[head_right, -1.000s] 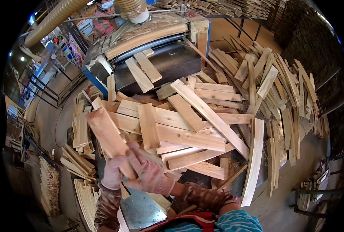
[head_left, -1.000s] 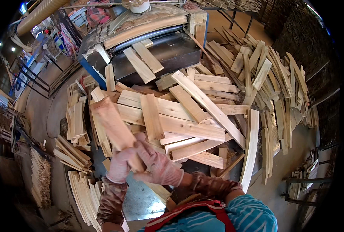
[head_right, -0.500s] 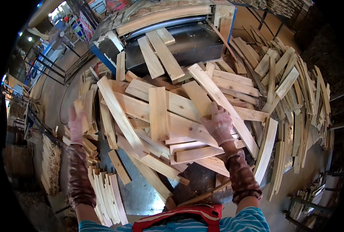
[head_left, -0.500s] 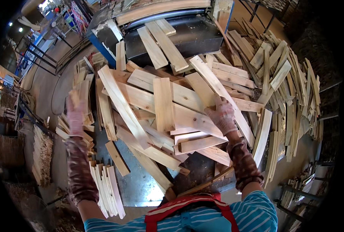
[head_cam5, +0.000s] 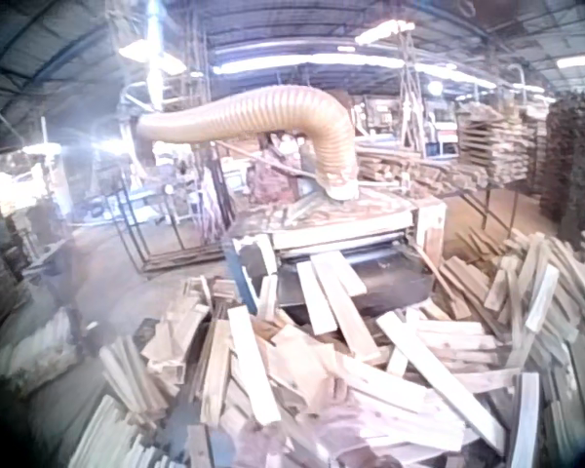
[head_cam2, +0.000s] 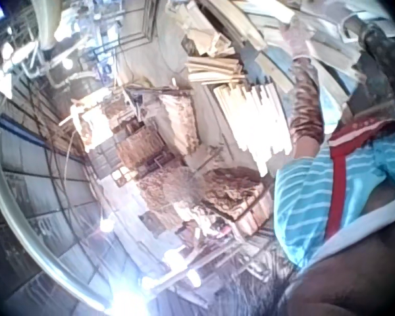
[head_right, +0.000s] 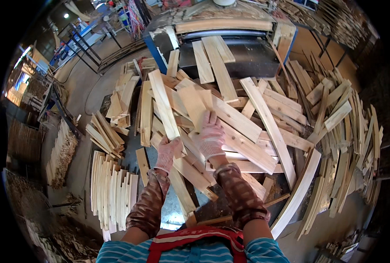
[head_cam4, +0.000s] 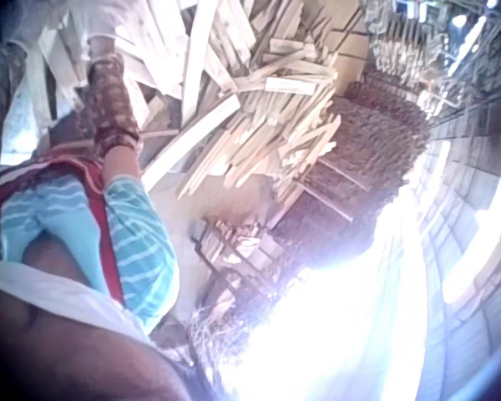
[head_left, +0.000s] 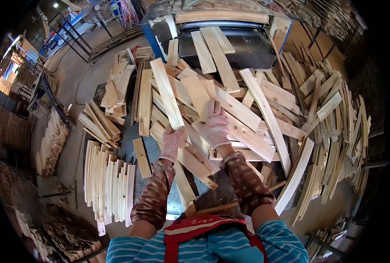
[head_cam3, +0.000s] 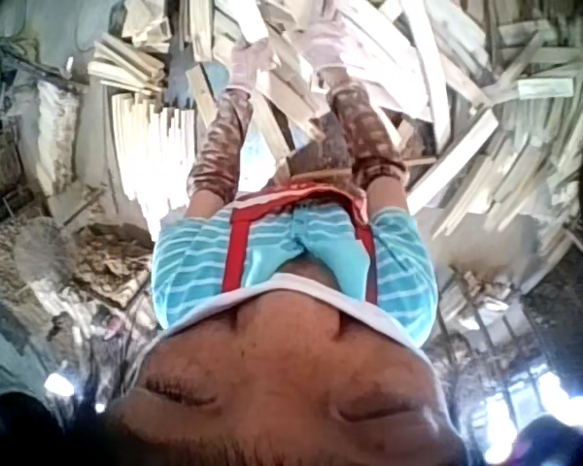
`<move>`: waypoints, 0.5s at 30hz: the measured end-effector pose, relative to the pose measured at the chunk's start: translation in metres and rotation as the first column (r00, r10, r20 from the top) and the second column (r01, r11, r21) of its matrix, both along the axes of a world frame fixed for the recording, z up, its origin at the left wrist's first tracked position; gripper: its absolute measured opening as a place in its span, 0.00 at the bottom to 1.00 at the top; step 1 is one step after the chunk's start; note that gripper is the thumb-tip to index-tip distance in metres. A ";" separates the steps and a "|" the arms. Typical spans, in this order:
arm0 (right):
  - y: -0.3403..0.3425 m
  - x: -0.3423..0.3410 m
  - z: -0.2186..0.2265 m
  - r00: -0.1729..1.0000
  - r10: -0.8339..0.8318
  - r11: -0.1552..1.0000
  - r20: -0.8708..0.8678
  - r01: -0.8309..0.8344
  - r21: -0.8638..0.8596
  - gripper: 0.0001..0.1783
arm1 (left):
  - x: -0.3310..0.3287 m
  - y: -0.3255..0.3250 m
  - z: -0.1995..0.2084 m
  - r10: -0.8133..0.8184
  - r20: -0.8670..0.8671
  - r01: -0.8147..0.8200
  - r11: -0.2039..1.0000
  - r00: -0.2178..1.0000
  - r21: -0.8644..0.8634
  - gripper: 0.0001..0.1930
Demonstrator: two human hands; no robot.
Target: The person sorts and stacks wooden planks in a workshop. They pick up planks from a pile, inspect them, and place them onto a metal rack or a growing stack on the floor. The person moves between different piles and racks throughout the clip.
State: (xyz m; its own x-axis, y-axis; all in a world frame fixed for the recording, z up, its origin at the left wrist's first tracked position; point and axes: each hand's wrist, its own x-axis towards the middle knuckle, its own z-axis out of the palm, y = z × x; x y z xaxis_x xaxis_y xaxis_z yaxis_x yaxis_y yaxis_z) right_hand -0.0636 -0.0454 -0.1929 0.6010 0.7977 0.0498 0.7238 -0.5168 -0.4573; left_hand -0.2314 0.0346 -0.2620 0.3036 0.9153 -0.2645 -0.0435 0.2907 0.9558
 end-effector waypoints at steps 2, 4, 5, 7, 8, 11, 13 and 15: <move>-0.015 0.001 0.003 0.997 0.023 0.998 -0.068 -0.026 -0.048 0.51 | -0.012 -0.003 -0.003 -0.024 0.037 0.024 1.000 0.999 -0.001 0.19; -0.041 0.010 0.002 0.929 0.019 0.998 -0.371 0.002 0.056 0.48 | -0.020 -0.016 0.011 -0.021 0.104 0.030 0.996 0.994 -0.085 0.18; -0.060 0.015 0.001 0.792 0.049 0.982 -0.609 0.073 0.175 0.45 | -0.023 -0.023 0.019 -0.025 0.140 0.042 0.992 0.990 -0.122 0.18; -0.094 0.016 -0.005 0.355 0.207 0.906 -0.912 0.283 0.316 0.40 | -0.026 -0.037 0.025 -0.156 0.054 0.162 0.977 0.986 -0.139 0.19; -0.108 0.011 -0.005 0.119 0.327 0.865 -0.938 0.362 0.347 0.39 | -0.027 -0.046 0.029 -0.266 -0.034 0.258 0.955 0.963 -0.147 0.20; -0.136 -0.004 0.004 -0.361 0.575 0.778 -0.734 0.518 0.355 0.38 | -0.027 -0.077 0.019 -0.287 -0.018 0.286 0.956 0.958 -0.066 0.31; -0.142 -0.017 0.013 -0.437 0.616 0.774 -0.655 0.491 0.400 0.38 | -0.032 -0.091 0.005 -0.137 -0.056 0.141 0.987 0.989 0.081 0.39; -0.150 -0.026 0.005 -0.395 0.586 0.784 -0.708 0.498 0.371 0.38 | -0.034 -0.105 0.035 -0.206 0.118 0.207 0.978 0.971 0.008 0.42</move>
